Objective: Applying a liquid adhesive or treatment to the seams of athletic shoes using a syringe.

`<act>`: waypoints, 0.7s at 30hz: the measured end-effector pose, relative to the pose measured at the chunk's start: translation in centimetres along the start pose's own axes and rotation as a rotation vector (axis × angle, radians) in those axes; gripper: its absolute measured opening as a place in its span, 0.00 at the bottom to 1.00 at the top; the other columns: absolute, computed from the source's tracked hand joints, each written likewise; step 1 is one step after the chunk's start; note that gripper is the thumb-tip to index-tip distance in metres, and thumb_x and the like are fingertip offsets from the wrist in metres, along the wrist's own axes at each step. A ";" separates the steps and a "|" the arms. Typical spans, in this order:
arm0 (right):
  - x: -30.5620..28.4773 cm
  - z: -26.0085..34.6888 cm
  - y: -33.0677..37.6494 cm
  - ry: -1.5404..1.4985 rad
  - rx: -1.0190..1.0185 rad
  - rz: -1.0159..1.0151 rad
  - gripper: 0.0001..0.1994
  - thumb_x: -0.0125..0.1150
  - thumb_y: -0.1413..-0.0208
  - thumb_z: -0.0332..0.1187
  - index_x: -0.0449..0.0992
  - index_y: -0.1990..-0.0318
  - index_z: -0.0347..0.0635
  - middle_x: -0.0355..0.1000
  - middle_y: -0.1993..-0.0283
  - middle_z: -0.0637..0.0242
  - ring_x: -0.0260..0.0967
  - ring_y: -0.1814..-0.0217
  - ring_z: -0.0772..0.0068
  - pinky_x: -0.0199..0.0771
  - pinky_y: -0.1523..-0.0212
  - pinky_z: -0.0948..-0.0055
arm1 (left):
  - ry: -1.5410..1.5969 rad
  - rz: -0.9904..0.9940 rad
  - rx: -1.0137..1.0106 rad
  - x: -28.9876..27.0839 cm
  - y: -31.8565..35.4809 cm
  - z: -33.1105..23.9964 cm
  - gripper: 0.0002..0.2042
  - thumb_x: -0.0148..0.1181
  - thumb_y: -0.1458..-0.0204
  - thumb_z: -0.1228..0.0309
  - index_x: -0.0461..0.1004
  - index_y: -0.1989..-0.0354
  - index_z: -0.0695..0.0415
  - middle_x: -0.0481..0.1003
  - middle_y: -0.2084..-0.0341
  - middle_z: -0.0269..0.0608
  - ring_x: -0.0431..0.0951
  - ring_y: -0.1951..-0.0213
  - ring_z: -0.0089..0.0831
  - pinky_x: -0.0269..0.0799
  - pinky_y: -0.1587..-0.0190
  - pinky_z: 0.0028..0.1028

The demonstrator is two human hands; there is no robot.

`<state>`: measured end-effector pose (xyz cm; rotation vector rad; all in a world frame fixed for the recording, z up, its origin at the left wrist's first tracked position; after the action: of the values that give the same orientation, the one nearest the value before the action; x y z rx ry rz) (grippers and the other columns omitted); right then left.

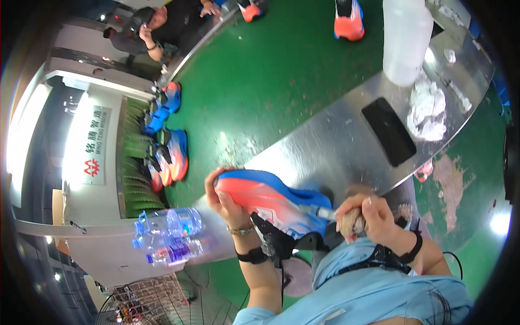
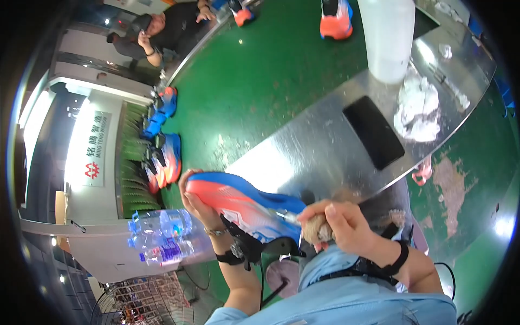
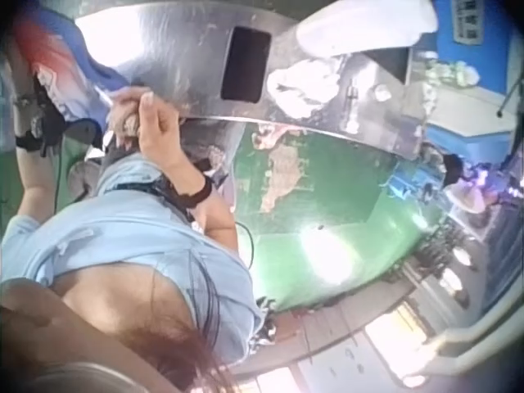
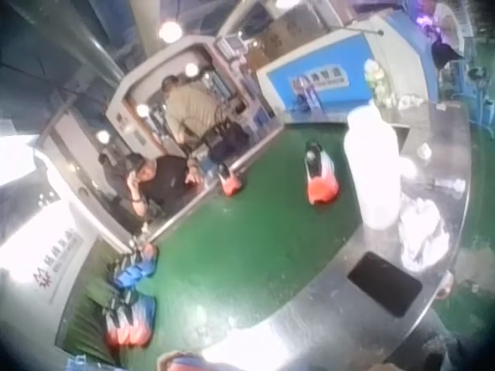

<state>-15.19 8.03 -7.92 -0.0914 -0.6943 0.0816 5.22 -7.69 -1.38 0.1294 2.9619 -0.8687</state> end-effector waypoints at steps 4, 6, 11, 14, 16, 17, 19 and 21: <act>-0.1 0.1 0.8 -0.008 0.044 -0.014 0.24 0.31 0.38 0.45 0.68 0.57 0.31 0.69 0.72 0.58 0.66 0.79 0.76 0.64 0.81 0.81 | 0.003 -0.003 -0.014 -0.1 -0.1 0.3 0.24 0.48 0.48 0.53 0.66 0.58 0.66 0.70 0.65 0.47 0.72 0.64 0.31 0.68 0.60 0.27; -0.3 0.2 0.9 0.000 0.032 -0.004 0.24 0.31 0.38 0.45 0.68 0.57 0.31 0.69 0.72 0.58 0.66 0.79 0.76 0.64 0.81 0.81 | 0.013 -0.010 -0.011 0.0 -0.5 0.2 0.24 0.48 0.48 0.53 0.66 0.58 0.66 0.70 0.65 0.47 0.71 0.64 0.30 0.68 0.60 0.27; -0.8 -0.1 0.9 0.024 0.048 -0.019 0.23 0.31 0.38 0.44 0.68 0.57 0.31 0.69 0.72 0.57 0.66 0.79 0.76 0.65 0.80 0.81 | 0.010 -0.024 -0.037 -0.7 -0.9 1.9 0.22 0.47 0.47 0.55 0.66 0.57 0.66 0.71 0.64 0.47 0.71 0.62 0.30 0.68 0.59 0.27; -1.4 -0.3 1.2 0.076 0.038 -0.041 0.23 0.31 0.38 0.43 0.68 0.57 0.31 0.69 0.74 0.57 0.65 0.79 0.76 0.64 0.81 0.80 | -0.016 -0.063 -0.077 -1.3 -0.9 2.1 0.20 0.46 0.45 0.58 0.66 0.56 0.65 0.71 0.63 0.46 0.71 0.61 0.30 0.68 0.58 0.27; -1.5 -0.2 1.5 0.083 0.012 -0.048 0.23 0.31 0.38 0.43 0.68 0.57 0.31 0.68 0.74 0.58 0.64 0.79 0.77 0.64 0.81 0.80 | -0.041 -0.098 -0.111 -1.3 -1.2 2.2 0.19 0.45 0.44 0.60 0.66 0.56 0.65 0.71 0.64 0.44 0.71 0.63 0.27 0.68 0.60 0.25; -1.5 -0.1 1.9 0.088 0.009 -0.057 0.23 0.31 0.38 0.43 0.68 0.57 0.31 0.68 0.74 0.58 0.64 0.80 0.77 0.63 0.81 0.80 | -0.062 -0.134 -0.118 -1.5 -1.0 2.3 0.18 0.44 0.43 0.61 0.66 0.55 0.64 0.71 0.66 0.42 0.71 0.65 0.25 0.68 0.62 0.23; -1.7 -0.3 2.2 0.120 0.017 -0.064 0.23 0.31 0.38 0.43 0.69 0.57 0.32 0.68 0.75 0.59 0.64 0.80 0.78 0.63 0.81 0.81 | -0.050 -0.134 -0.146 -1.5 -1.3 3.3 0.17 0.44 0.43 0.62 0.67 0.56 0.64 0.70 0.69 0.39 0.70 0.68 0.22 0.68 0.65 0.20; -2.0 -0.4 2.4 0.137 0.016 -0.106 0.23 0.31 0.38 0.43 0.69 0.58 0.32 0.68 0.75 0.60 0.63 0.80 0.79 0.63 0.81 0.82 | -0.034 -0.134 -0.166 -2.0 -0.9 4.2 0.16 0.43 0.42 0.62 0.68 0.56 0.64 0.70 0.71 0.36 0.69 0.70 0.19 0.67 0.67 0.18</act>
<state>-16.53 10.18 -9.74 -0.0443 -0.5602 -0.0213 7.22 -10.86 -4.26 -0.0906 3.0229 -0.6254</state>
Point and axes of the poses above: each hand's wrist, its own y-axis away from the middle knuckle, its own x-axis out of the palm, z = x × y, the point moved 7 cm from there along -y, towards the middle knuckle
